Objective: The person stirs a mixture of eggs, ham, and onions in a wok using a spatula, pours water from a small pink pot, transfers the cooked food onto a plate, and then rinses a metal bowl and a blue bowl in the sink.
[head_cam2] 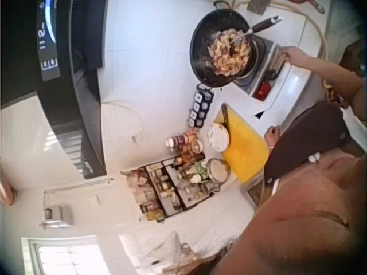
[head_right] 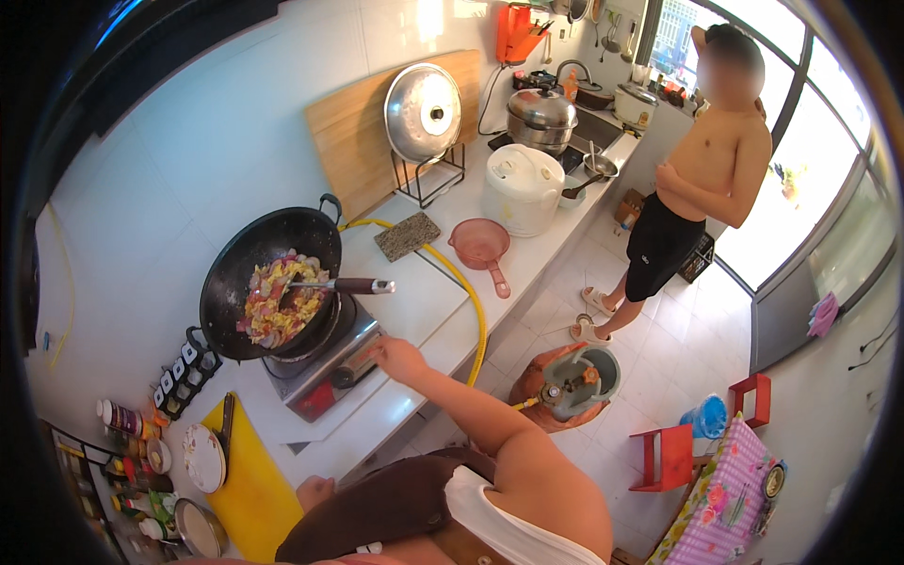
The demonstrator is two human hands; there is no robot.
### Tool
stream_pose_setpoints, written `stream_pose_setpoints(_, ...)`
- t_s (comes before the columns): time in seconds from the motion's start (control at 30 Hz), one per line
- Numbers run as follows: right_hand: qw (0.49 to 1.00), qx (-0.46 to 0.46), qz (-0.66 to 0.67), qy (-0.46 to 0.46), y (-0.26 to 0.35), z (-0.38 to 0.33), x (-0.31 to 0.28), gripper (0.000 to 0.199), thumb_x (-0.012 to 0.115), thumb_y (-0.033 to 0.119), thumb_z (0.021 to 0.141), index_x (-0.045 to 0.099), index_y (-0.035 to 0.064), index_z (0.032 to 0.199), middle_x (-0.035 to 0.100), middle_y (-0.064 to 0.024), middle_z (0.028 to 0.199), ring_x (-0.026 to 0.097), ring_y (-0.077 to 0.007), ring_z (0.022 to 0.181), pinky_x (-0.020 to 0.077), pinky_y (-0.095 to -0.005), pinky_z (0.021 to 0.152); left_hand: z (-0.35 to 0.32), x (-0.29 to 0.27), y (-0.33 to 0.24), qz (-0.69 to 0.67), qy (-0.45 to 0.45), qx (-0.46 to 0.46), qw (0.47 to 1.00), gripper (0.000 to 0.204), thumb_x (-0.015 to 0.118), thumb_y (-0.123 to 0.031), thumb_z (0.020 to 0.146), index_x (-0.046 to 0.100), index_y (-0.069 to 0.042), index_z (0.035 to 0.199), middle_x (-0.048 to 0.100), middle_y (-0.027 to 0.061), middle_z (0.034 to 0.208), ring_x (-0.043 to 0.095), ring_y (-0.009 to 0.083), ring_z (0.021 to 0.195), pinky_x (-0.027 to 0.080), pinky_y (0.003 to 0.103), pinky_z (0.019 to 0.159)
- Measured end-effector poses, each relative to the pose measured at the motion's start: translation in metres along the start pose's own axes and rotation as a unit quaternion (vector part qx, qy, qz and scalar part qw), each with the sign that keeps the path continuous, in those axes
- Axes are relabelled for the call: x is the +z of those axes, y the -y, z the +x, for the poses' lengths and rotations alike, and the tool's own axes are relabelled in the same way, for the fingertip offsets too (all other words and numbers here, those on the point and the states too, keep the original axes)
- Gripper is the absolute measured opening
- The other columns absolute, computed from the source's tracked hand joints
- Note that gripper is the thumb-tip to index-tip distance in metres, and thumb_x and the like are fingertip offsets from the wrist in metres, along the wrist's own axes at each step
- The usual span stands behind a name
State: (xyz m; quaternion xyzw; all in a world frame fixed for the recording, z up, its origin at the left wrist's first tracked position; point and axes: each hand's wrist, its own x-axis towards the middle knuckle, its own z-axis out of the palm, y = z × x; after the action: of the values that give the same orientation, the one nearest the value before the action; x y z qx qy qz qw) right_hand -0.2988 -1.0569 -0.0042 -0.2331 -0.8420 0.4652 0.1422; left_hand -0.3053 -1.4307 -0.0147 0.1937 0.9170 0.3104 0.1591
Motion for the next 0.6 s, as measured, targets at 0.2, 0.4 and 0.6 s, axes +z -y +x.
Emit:
stream_pose_setpoints(0.2,0.980,-0.038,-0.173,0.093,0.007,-0.015,0.074,0.034,0.063,0.029,0.080,0.058,0.0051,0.105,0.066,-0.0162,0.082,0.063,-0.0345,0.083,0.0490,-0.0446,0.073,-0.021,0.011,0.067,-0.056,-0.017,-0.034,0.998,0.013,0.064,-0.013,0.081,0.065,0.000,0.079,0.063,0.0080,0.060,0.059,0.0133,0.053,0.047,0.028,0.052)
stream_pose_setpoints(0.4,0.963,-0.015,-0.251,0.093,0.037,-0.020,0.091,0.037,0.063,0.035,0.080,0.058,0.0038,0.100,0.065,-0.0164,0.079,0.063,-0.0350,0.079,0.0496,-0.0446,0.067,-0.040,0.002,0.069,-0.259,-0.036,-0.116,0.958,0.013,0.062,-0.009,0.081,0.065,0.001,0.089,0.065,0.0067,0.068,0.060,0.0124,0.057,0.048,0.027,0.054)
stream_pose_setpoints(0.6,0.935,-0.025,-0.340,0.100,0.039,-0.023,0.082,0.050,0.057,0.053,0.080,0.066,0.0039,0.074,0.066,-0.0128,0.070,0.066,-0.0305,0.068,0.0501,-0.0425,0.057,-0.037,0.016,0.106,-0.111,-0.023,-0.043,0.993,0.018,0.065,-0.017,0.080,0.067,-0.001,0.087,0.065,0.0097,0.069,0.061,0.0171,0.058,0.049,0.031,0.058)
